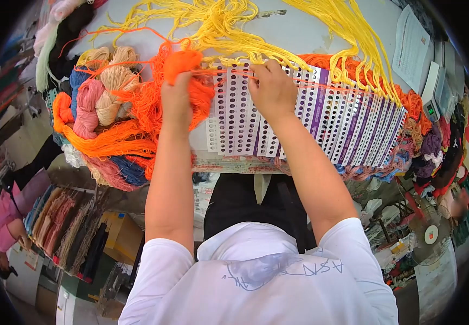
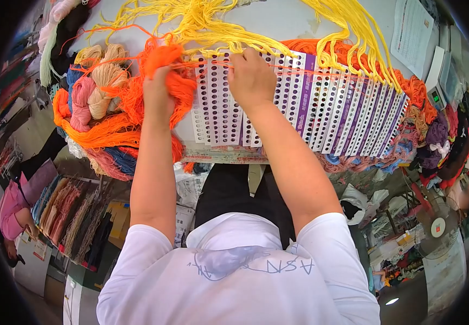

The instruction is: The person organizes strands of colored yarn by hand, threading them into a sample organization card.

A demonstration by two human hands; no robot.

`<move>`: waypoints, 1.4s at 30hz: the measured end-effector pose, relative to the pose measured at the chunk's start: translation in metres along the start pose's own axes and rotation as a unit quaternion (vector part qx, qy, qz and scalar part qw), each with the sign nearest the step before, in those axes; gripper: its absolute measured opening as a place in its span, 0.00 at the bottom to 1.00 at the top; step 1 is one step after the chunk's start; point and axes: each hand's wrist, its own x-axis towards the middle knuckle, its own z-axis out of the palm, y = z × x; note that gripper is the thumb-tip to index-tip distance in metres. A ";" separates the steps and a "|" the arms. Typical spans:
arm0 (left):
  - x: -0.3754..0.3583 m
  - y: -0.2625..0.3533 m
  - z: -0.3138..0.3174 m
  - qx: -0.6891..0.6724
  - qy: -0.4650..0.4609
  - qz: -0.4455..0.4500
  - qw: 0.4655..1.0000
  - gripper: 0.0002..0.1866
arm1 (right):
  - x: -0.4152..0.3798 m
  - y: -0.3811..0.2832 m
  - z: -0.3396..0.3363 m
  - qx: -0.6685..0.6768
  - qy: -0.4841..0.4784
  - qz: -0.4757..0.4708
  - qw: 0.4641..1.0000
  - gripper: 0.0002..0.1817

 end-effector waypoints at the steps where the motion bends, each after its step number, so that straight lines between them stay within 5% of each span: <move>1: -0.002 0.005 -0.014 -0.079 -0.052 -0.029 0.995 0.09 | 0.002 0.001 -0.002 -0.024 -0.009 -0.016 1.000 0.09; 5: -0.012 0.008 -0.026 -0.272 -0.216 -0.085 0.934 0.04 | 0.009 0.006 -0.001 -0.067 -0.003 -0.098 0.993 0.05; 8: -0.014 0.004 -0.012 -0.145 -0.205 -0.090 0.964 0.03 | 0.008 -0.002 -0.009 -0.010 0.061 -0.170 0.984 0.05; 10: -0.011 -0.006 0.009 0.050 -0.247 -0.066 0.966 0.07 | 0.003 -0.009 -0.015 0.009 0.048 -0.173 0.984 0.06; 12: -0.002 -0.027 0.010 0.087 -0.264 -0.052 0.959 0.08 | -0.001 -0.014 -0.017 0.088 -0.021 -0.140 0.986 0.08; 14: 0.003 -0.042 0.005 0.299 -0.234 0.085 0.921 0.09 | 0.002 -0.012 -0.013 0.096 -0.049 -0.113 0.988 0.09; 19: -0.010 0.037 -0.007 0.146 -0.070 0.117 0.980 0.09 | 0.012 0.013 0.013 0.033 -0.124 -0.028 0.991 0.10; 23: 0.008 0.136 -0.088 0.074 0.017 0.124 0.989 0.02 | 0.014 0.010 0.013 0.022 -0.128 0.004 0.991 0.08; 28: -0.007 0.217 -0.054 0.155 0.086 0.359 0.916 0.01 | 0.013 0.006 0.014 0.036 -0.128 0.021 0.991 0.08; 31: -0.016 0.202 -0.043 0.195 0.033 0.321 0.926 0.06 | 0.007 0.000 0.004 0.072 -0.092 -0.007 0.993 0.09; 33: -0.043 0.178 -0.018 0.169 0.011 0.175 0.970 0.09 | -0.001 -0.017 -0.016 0.165 -0.039 -0.015 0.985 0.07; 37: -0.079 0.130 0.015 -0.044 -0.224 -0.036 0.973 0.16 | -0.007 -0.092 -0.082 0.409 -0.020 0.023 0.912 0.08; 42: -0.096 0.116 0.029 -0.095 -0.270 -0.094 0.953 0.18 | -0.011 -0.118 -0.107 0.449 -0.071 -0.009 0.891 0.09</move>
